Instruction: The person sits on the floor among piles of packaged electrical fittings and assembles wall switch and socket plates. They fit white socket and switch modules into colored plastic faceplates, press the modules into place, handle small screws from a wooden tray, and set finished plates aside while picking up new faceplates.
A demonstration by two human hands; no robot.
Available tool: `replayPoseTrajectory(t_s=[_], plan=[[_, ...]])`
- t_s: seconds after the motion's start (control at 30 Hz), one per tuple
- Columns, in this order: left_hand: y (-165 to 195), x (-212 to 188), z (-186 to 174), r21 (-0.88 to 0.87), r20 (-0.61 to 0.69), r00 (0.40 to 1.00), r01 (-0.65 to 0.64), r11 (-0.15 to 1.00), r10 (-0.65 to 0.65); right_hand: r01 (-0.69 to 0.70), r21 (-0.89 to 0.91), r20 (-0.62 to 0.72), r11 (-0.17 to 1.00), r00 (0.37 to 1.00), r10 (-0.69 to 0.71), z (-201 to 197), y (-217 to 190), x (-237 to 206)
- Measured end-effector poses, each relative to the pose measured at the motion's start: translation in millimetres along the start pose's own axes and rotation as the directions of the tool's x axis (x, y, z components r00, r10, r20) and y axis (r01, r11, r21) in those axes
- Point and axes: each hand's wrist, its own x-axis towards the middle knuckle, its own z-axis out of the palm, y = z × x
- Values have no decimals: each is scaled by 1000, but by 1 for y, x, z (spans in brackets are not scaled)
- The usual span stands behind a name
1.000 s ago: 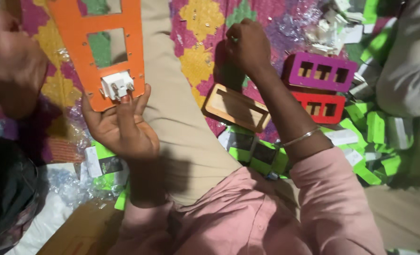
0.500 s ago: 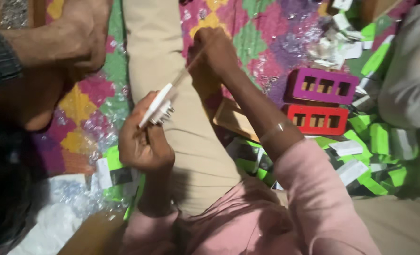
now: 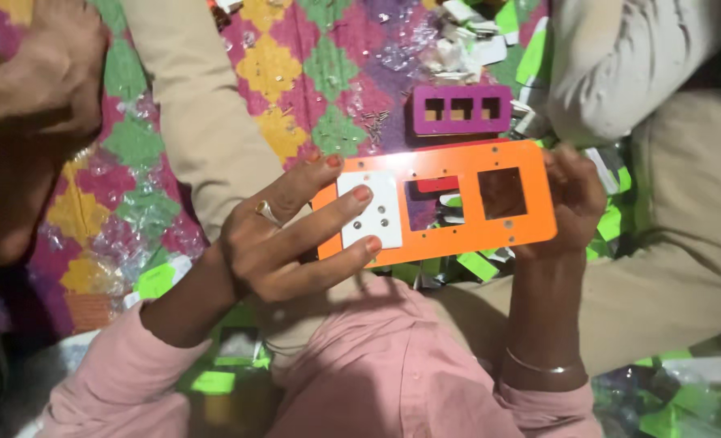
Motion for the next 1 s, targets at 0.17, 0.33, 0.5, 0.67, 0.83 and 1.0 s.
replayPoseTrajectory(t_s=[0.17, 0.33, 0.5, 0.67, 0.83, 1.0], plan=[[19, 0, 13, 53, 18, 1000, -3, 999, 2, 91, -267, -4, 959, 995, -95, 3, -4, -32], [42, -17, 48, -396, -134, 756, 551, 734, -640, 112, -286, -88, 952, 986, -143, -4, -3, -41], [55, -42, 78, -861, 445, 313, 409, -303, -839, 70, -303, -178, 950, 976, -129, -14, 6, -41], [73, -39, 106, -846, 401, 332, 491, -207, -854, 52, -358, -164, 932, 979, -118, -18, 15, -36], [75, -32, 104, -839, 418, 274, 482, -252, -866, 61, -341, -168, 938, 978, -124, -18, 21, -36], [77, -29, 98, -861, 368, 336, 475, -181, -867, 60, -351, -133, 934, 985, -114, -20, 20, -38]])
